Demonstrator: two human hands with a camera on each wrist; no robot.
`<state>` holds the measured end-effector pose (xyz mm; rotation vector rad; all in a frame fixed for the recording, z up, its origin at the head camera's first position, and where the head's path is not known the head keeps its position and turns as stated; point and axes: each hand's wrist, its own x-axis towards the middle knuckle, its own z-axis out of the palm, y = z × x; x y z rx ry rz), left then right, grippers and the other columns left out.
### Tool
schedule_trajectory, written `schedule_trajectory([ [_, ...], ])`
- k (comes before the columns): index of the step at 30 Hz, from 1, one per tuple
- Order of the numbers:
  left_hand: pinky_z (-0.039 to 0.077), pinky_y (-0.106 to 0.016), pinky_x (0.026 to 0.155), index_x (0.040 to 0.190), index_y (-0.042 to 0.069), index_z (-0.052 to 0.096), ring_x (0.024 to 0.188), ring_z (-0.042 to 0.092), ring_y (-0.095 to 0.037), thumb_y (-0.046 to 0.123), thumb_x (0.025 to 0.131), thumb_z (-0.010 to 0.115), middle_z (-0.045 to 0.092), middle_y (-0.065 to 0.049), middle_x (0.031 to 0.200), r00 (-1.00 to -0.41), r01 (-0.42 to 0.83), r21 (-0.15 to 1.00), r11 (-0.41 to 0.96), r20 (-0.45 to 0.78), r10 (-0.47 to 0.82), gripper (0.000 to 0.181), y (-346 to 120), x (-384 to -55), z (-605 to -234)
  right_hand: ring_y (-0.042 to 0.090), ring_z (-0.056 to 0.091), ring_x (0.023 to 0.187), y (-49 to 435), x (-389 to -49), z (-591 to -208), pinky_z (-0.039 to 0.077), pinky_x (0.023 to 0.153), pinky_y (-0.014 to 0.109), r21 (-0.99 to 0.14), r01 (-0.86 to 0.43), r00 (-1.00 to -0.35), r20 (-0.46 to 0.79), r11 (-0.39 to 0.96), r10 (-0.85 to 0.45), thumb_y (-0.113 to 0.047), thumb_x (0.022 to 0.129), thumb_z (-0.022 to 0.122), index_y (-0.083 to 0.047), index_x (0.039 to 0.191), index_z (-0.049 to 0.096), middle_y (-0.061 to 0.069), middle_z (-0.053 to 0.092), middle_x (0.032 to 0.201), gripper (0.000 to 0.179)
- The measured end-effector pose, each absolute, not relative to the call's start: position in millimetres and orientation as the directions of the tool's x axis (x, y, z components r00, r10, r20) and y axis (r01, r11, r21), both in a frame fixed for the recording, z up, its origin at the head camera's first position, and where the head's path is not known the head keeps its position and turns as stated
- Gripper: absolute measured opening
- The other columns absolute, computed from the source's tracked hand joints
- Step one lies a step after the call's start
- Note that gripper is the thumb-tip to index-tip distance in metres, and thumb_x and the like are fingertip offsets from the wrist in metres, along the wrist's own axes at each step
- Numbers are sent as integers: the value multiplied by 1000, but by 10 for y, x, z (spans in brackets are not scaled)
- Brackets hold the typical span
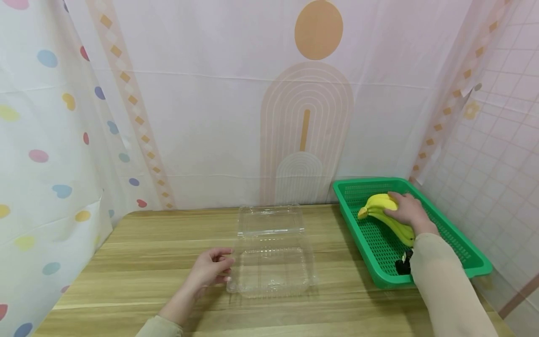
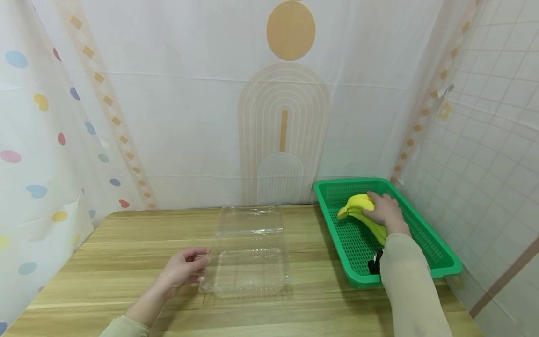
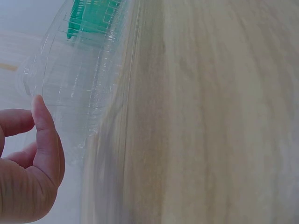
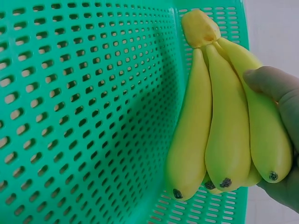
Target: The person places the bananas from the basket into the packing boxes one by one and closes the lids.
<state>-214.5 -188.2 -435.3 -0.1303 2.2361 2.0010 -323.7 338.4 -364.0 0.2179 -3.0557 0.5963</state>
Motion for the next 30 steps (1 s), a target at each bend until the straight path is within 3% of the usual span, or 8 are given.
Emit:
schedule_trajectory([
  [15, 57, -22, 57, 132, -12, 52, 71, 59, -17, -1, 93, 65, 52, -7, 89, -988, -143, 982, 121, -148, 36, 43, -1885, -2155, -4354, 64, 32, 121, 3407, -3264, -3543, 34, 94, 75, -353, -171, -984, 113, 920, -140, -32, 97, 59, 8, 149, 30, 45, 30, 138, 71],
  [25, 57, -23, 57, 132, -12, 52, 71, 59, -17, -2, 92, 65, 52, -7, 89, -988, -143, 982, 121, -148, 33, 43, -1878, -2155, -4359, 65, 22, 128, 3354, -3219, -3396, 27, 100, 76, -326, -222, -966, 202, 919, -162, -30, 97, 60, 8, 146, 34, 46, 32, 137, 68],
  [30, 57, -23, 57, 131, -12, 52, 71, 59, -18, -2, 92, 65, 52, -7, 89, -989, -141, 982, 126, -146, 28, 43, -1870, -2153, -4359, 57, 36, 120, 3329, -3207, -3342, 34, 94, 71, -311, -252, -950, 261, 916, -172, -30, 96, 60, 8, 146, 36, 42, 40, 130, 67],
])
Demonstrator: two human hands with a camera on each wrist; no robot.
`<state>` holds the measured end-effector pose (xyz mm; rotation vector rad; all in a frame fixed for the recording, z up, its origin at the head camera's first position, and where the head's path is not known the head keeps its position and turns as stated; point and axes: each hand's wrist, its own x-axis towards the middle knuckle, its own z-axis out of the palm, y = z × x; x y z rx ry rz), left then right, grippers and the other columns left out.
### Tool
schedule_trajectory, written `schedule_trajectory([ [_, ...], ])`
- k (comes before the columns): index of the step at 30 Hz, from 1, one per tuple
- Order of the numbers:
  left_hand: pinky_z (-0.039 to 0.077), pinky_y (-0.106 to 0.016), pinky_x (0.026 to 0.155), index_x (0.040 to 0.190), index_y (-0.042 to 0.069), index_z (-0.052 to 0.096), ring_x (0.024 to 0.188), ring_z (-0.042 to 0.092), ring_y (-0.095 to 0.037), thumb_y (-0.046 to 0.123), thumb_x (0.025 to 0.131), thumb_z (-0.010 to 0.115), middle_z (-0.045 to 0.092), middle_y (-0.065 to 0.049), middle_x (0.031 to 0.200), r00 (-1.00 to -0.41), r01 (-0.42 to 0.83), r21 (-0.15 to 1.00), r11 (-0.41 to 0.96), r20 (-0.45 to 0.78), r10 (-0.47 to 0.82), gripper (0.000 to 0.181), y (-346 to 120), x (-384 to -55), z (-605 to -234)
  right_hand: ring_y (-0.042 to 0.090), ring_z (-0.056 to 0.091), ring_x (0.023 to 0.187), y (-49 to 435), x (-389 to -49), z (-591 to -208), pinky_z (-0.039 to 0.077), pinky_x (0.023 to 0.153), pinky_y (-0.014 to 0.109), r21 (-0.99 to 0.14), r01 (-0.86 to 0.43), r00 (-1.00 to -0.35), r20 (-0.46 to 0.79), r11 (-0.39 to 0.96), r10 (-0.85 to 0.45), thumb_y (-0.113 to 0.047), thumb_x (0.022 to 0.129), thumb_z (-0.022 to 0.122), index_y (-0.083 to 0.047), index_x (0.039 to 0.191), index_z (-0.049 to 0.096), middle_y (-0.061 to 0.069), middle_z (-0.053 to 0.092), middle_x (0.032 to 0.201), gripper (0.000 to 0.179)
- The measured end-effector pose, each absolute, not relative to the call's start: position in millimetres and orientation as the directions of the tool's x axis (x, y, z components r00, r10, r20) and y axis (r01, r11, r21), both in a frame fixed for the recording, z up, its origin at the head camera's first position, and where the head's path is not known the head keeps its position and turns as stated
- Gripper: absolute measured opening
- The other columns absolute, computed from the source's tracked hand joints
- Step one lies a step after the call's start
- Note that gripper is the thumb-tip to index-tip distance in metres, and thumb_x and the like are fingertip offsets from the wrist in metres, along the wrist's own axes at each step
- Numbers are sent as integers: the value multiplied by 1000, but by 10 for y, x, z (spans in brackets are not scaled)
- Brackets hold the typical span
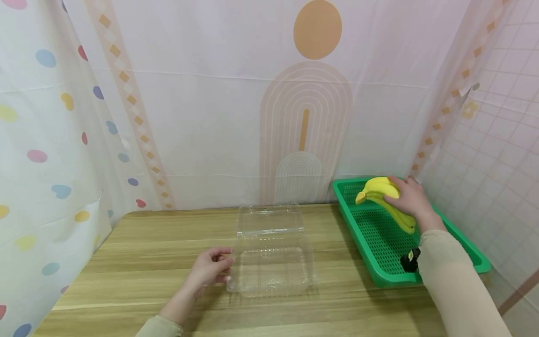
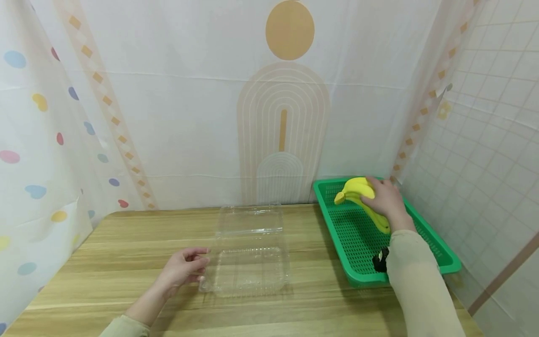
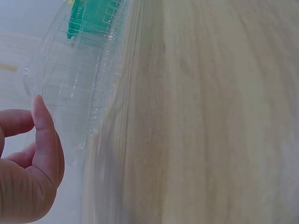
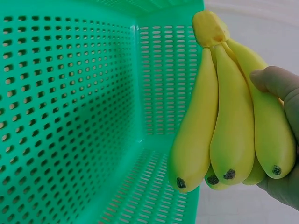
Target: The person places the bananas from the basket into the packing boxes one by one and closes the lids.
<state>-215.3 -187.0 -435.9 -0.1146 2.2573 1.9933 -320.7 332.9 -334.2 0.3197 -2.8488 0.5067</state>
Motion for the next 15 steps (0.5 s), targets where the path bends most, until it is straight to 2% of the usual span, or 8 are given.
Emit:
schedule_trajectory([
  [3, 57, -24, 57, 132, -13, 51, 71, 59, -18, -2, 92, 64, 52, -7, 90, -989, -143, 982, 124, -147, 31, 43, -1867, -2150, -4359, 53, 40, 113, 3305, -3187, -3307, 37, 90, 68, -319, -259, -947, 272, 912, -173, -30, 96, 60, 8, 147, 35, 38, 43, 126, 67],
  [10, 57, -24, 56, 132, -13, 52, 71, 59, -19, -2, 92, 65, 52, -7, 90, -987, -153, 981, 118, -157, 20, 43, -1868, -2163, -4368, 56, 37, 118, 3202, -3152, -3207, 33, 95, 70, -327, -280, -939, 289, 903, -187, -29, 96, 61, 5, 149, 34, 38, 40, 132, 68],
  [15, 57, -24, 55, 131, -13, 52, 71, 60, -19, -2, 92, 65, 52, -8, 90, -988, -152, 982, 110, -155, 17, 42, -1870, -2161, -4359, 55, 38, 117, 3125, -3139, -3137, 34, 93, 68, -318, -309, -922, 331, 896, -200, -28, 96, 63, 4, 148, 36, 37, 42, 132, 67],
])
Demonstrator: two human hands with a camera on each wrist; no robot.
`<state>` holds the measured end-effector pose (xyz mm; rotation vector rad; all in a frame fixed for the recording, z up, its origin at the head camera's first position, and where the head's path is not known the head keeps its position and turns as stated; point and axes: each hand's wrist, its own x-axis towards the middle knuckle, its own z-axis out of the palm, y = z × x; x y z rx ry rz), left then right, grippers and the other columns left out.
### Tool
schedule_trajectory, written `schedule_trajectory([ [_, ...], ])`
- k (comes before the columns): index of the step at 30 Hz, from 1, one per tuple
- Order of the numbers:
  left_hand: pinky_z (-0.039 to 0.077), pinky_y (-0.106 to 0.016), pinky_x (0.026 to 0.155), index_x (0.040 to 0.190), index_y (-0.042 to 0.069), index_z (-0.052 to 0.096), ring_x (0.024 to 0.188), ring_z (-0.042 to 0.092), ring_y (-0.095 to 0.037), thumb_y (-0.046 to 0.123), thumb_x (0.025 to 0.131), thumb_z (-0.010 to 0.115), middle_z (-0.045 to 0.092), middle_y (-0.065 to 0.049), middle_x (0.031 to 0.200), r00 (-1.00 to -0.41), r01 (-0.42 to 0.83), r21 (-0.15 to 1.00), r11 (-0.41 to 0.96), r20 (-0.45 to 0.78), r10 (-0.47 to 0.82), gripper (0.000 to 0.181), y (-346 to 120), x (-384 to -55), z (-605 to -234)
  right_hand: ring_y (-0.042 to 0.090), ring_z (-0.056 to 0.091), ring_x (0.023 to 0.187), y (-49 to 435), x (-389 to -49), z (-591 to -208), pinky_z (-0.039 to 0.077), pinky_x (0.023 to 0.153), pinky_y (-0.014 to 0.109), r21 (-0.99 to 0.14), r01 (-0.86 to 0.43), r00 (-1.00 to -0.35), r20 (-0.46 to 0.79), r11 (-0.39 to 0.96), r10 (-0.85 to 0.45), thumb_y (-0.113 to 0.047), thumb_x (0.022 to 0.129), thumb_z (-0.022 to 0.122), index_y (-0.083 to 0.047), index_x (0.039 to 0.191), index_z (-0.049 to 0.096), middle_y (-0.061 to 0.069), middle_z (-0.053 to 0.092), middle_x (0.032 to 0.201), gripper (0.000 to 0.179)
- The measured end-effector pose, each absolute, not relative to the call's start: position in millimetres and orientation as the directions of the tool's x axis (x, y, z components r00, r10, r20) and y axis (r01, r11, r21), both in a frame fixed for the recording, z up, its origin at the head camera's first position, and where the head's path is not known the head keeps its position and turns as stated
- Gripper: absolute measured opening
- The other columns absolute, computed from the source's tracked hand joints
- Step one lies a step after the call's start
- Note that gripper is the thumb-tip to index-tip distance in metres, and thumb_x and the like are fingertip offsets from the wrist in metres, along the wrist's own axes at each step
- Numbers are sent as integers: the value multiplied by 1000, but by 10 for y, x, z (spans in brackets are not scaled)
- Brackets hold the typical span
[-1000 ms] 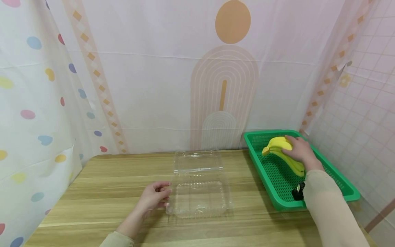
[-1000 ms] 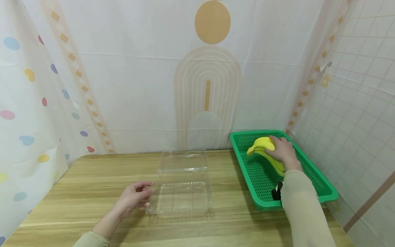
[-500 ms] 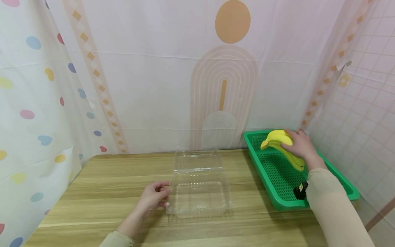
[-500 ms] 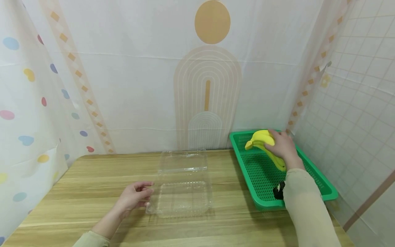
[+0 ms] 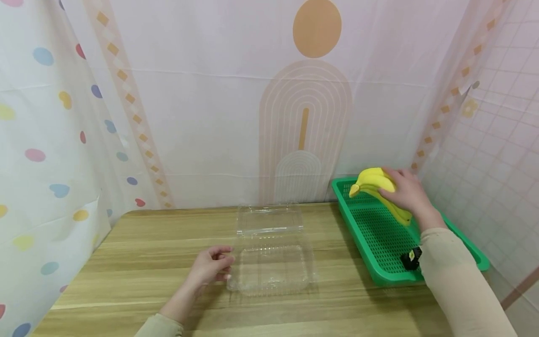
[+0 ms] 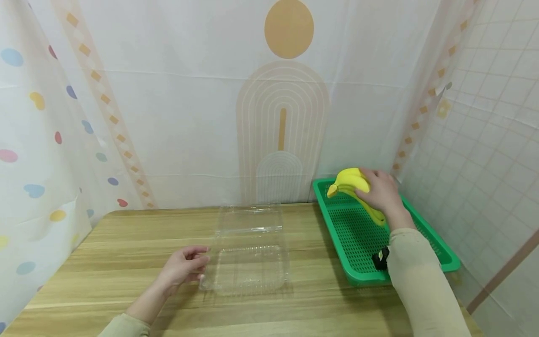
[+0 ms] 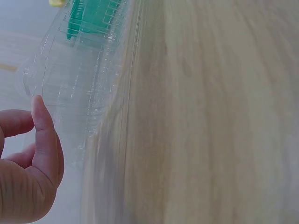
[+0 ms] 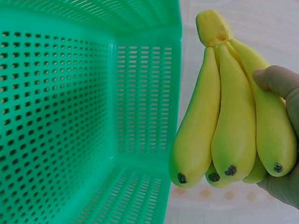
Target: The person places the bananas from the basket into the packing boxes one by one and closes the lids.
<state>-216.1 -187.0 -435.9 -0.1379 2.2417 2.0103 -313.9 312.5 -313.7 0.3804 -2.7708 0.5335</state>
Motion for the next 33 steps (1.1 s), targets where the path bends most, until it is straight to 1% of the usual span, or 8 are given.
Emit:
schedule_trajectory([
  [6, 56, -23, 55, 130, -13, 53, 70, 59, -18, -2, 93, 64, 52, -8, 89, -988, -150, 983, 106, -152, 14, 41, -1856, -2156, -4336, 55, 37, 120, 3014, -3088, -3040, 34, 94, 69, -320, -338, -903, 375, 885, -209, -25, 94, 65, 2, 148, 38, 36, 43, 134, 66],
  [11, 56, -23, 55, 130, -12, 54, 70, 59, -18, -1, 92, 65, 52, -8, 89, -988, -155, 982, 111, -157, 7, 41, -1848, -2158, -4345, 54, 38, 119, 2919, -3044, -2987, 36, 92, 69, -316, -356, -891, 397, 880, -218, -22, 92, 66, 0, 148, 39, 35, 44, 132, 66],
  [15, 56, -23, 55, 131, -12, 53, 70, 59, -18, -1, 92, 65, 52, -7, 89, -987, -159, 981, 112, -161, 8, 42, -1846, -2159, -4355, 54, 39, 118, 2819, -2998, -2948, 35, 93, 68, -313, -390, -873, 425, 866, -239, -20, 92, 67, 0, 148, 40, 35, 45, 132, 65],
  [18, 56, -23, 56, 132, -12, 52, 70, 59, -18, -1, 92, 66, 51, -6, 88, -986, -162, 980, 117, -164, 9, 43, -1850, -2169, -4367, 54, 39, 118, 2734, -2959, -2924, 34, 93, 68, -313, -425, -854, 450, 849, -261, -18, 91, 68, 0, 147, 42, 35, 45, 132, 64],
  [25, 57, -24, 56, 132, -12, 53, 69, 59, -18, -1, 93, 65, 51, -6, 89, -987, -159, 979, 125, -161, 9, 42, -1851, -2177, -4373, 50, 40, 116, 2529, -2878, -2870, 39, 91, 64, -306, -485, -819, 486, 819, -304, -15, 90, 70, -2, 146, 44, 31, 46, 131, 63],
  [33, 56, -23, 54, 131, -12, 53, 69, 59, -17, -2, 93, 64, 52, -7, 88, -988, -150, 983, 109, -153, 14, 41, -1847, -2163, -4353, 47, 44, 113, 2319, -2817, -2868, 43, 88, 59, -264, -576, -750, 548, 774, -371, -11, 87, 73, -2, 144, 48, 28, 50, 128, 63],
])
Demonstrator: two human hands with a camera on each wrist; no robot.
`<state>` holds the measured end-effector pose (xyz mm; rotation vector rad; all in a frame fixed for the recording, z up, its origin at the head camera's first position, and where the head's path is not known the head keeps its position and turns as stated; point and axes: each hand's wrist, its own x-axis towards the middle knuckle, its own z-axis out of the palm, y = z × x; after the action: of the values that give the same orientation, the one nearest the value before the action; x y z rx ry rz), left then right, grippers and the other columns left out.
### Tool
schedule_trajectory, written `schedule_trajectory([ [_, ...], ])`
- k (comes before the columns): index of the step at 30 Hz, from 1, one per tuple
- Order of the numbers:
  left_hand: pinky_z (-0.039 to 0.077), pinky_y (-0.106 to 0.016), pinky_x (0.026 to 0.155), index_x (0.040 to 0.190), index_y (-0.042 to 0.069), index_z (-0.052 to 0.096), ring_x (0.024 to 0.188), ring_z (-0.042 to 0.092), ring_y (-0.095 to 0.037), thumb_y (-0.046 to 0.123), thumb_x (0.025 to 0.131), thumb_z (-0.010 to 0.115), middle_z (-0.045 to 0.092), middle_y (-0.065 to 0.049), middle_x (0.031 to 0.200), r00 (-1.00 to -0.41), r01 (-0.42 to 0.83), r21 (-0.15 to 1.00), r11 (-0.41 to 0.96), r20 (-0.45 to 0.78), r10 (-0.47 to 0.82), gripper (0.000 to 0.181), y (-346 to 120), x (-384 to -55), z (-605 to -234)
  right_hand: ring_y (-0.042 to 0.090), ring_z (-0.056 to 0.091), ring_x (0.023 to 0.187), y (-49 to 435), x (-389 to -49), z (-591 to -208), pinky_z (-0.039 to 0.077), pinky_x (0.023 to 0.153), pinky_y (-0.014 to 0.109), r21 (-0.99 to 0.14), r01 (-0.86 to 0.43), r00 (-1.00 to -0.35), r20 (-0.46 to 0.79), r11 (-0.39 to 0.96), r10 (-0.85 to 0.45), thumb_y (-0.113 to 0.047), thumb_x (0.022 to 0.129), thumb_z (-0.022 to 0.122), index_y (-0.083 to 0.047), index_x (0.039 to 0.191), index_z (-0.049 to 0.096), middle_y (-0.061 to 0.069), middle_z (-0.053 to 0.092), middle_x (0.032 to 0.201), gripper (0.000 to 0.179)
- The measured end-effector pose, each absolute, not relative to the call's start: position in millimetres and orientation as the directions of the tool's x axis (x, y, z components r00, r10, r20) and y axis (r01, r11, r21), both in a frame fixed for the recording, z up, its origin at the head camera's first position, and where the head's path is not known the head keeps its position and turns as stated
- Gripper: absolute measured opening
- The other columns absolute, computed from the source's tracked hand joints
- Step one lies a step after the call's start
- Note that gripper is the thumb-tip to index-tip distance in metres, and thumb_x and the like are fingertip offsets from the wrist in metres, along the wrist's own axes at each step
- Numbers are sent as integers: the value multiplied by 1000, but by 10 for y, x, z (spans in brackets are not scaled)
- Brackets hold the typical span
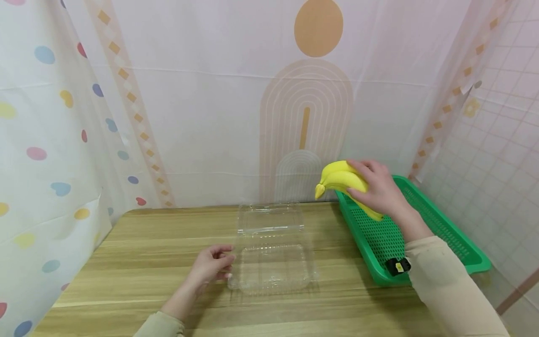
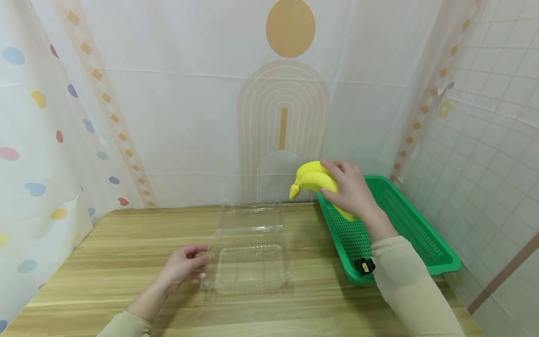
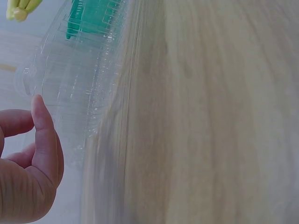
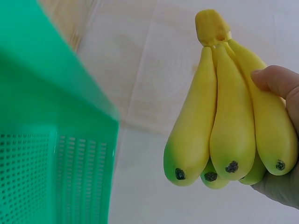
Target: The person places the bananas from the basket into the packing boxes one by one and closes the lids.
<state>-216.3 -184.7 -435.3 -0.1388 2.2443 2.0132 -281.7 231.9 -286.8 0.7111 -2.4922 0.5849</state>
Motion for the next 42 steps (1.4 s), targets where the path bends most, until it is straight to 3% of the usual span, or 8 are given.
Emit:
schedule_trajectory([
  [23, 56, -23, 54, 131, -13, 53, 69, 59, -18, -2, 93, 64, 51, -7, 89, -989, -145, 983, 110, -148, 20, 41, -1851, -2159, -4359, 40, 48, 112, 1787, -2631, -3044, 43, 90, 53, -149, -711, -620, 594, 687, -513, -13, 81, 81, -8, 142, 52, 19, 53, 128, 67],
  [33, 56, -24, 55, 131, -13, 52, 69, 60, -19, -2, 93, 64, 52, -7, 88, -989, -143, 983, 117, -146, 23, 41, -1858, -2156, -4362, 34, 51, 103, 1542, -2576, -3186, 44, 86, 48, -96, -773, -543, 612, 627, -575, -16, 80, 81, -9, 139, 55, 15, 55, 124, 65],
  [42, 56, -24, 54, 131, -13, 52, 70, 60, -19, -3, 93, 64, 53, -8, 88, -989, -142, 984, 108, -146, 25, 41, -1845, -2153, -4352, 34, 51, 110, 1301, -2547, -3388, 46, 91, 50, -124, -791, -549, 578, 600, -604, -20, 81, 81, -11, 140, 55, 13, 56, 125, 65],
])
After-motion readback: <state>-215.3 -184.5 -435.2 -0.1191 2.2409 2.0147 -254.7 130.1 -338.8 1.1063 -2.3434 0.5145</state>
